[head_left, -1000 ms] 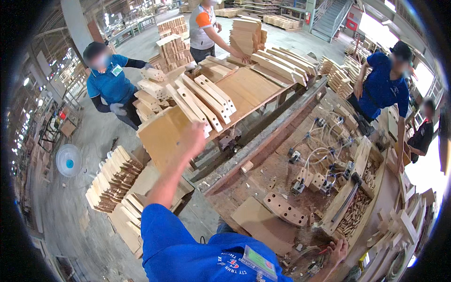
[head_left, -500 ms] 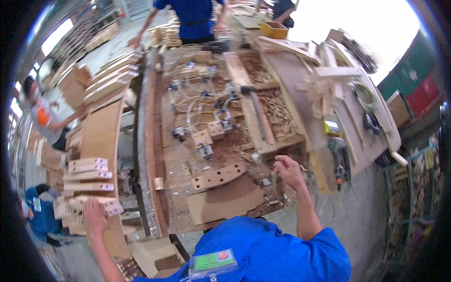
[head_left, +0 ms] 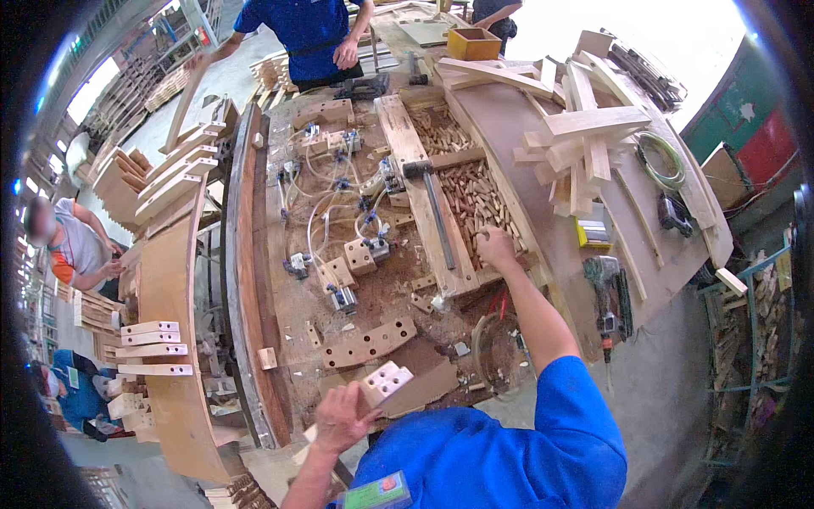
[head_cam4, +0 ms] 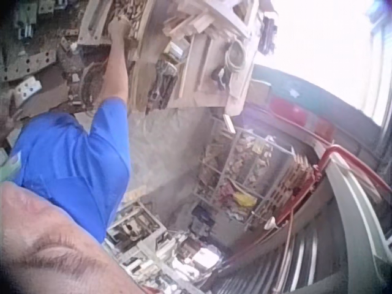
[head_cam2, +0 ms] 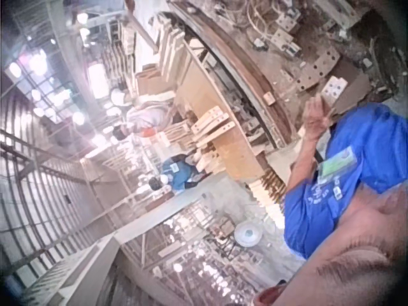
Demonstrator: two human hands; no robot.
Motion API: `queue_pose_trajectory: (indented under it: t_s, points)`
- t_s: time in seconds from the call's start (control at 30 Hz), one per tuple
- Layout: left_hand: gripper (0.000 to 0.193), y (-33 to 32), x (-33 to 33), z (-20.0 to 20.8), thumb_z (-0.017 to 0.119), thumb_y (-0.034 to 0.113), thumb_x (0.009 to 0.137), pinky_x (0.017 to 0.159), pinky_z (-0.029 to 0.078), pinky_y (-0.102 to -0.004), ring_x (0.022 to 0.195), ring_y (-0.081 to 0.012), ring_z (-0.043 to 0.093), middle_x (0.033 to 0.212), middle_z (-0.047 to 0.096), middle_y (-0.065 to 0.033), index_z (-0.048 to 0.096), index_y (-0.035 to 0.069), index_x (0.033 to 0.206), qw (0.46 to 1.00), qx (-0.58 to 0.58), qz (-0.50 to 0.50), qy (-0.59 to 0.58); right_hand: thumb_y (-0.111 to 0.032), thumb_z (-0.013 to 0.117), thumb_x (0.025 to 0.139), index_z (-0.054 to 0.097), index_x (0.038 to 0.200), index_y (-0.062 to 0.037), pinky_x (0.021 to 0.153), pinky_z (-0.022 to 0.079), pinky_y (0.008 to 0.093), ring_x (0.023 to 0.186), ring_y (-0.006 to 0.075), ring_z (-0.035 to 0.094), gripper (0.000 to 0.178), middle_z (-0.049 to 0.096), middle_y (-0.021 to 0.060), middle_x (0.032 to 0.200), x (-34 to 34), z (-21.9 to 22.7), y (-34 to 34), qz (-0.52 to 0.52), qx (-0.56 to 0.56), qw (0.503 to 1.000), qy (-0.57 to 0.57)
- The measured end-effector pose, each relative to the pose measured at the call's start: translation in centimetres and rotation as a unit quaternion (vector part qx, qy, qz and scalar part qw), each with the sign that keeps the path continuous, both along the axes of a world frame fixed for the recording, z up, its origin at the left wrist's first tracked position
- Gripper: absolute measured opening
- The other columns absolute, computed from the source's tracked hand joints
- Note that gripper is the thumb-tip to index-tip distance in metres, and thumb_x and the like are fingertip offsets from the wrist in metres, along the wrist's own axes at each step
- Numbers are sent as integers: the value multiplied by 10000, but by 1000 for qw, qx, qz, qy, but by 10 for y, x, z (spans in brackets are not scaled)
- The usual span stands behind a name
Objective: The person assembles wooden frames by inserting dowels into pre-drilled holes and using a pneumatic nail gun to fasten the pieces. The person repeatedly picks up wooden parts, aligns them, and secures them on a jig before moving the completed frames aside.
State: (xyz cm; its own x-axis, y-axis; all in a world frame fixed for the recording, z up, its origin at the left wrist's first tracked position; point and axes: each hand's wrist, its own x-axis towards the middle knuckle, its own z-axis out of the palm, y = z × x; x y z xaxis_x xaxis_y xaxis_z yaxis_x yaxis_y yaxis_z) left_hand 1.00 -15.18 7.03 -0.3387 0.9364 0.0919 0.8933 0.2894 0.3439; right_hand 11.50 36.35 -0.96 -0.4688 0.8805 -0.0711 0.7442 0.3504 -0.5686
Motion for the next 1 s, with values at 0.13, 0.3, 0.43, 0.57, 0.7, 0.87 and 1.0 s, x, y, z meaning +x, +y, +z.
queue_pose_trajectory:
  t_s: [0.13,0.3,0.43,0.57,0.7,0.87,1.0]
  points:
    - [683,40,23,-30,845,404,843,795,537,-470,928,-354,610,1043,619,-150,548,11,1317,997,-73,1,-30,-288,693,916,739,1121,-81,972,558,519,1148,420,695,295,738,223,1202,-27,-20,25,-11,-10,995,-95]
    - [756,63,30,-62,907,275,706,826,511,-488,955,-367,608,1052,608,-154,547,19,1321,992,-113,19,-44,-209,679,938,654,1163,-24,963,545,537,1115,450,685,292,693,259,1129,-29,-40,33,30,82,988,-129]
    - [693,70,31,-93,873,384,776,798,489,-491,937,-369,596,1041,578,-155,553,46,1289,997,-71,32,-19,-137,658,966,622,1065,-18,828,536,548,1005,425,690,159,697,245,1057,-3,-37,26,23,108,987,115]
    - [705,65,45,-106,880,378,750,808,481,-461,952,-332,595,1028,583,-126,569,56,1296,993,-70,95,-12,-139,692,976,651,1122,-5,808,550,454,880,352,705,202,703,197,974,32,30,-68,167,-47,964,201]
    - [736,70,37,-103,894,380,712,796,490,-453,964,-325,608,1042,591,-119,569,65,1292,992,-95,81,-18,-133,719,971,709,1064,-25,808,560,428,887,340,705,143,715,178,992,63,14,-175,334,-119,914,196]
    - [718,70,34,-101,890,344,694,798,507,-454,971,-324,624,1044,603,-117,576,70,1279,992,-99,76,-9,-145,712,959,727,1114,-45,920,563,481,1066,423,694,185,727,214,1108,65,-12,-231,308,-201,921,132]
    - [684,69,36,-103,880,335,707,797,513,-458,970,-325,626,1042,608,-116,578,74,1262,992,-92,87,-16,-147,676,973,695,1096,-14,900,556,519,1038,449,685,182,715,231,1070,65,-18,-230,352,-167,916,94]
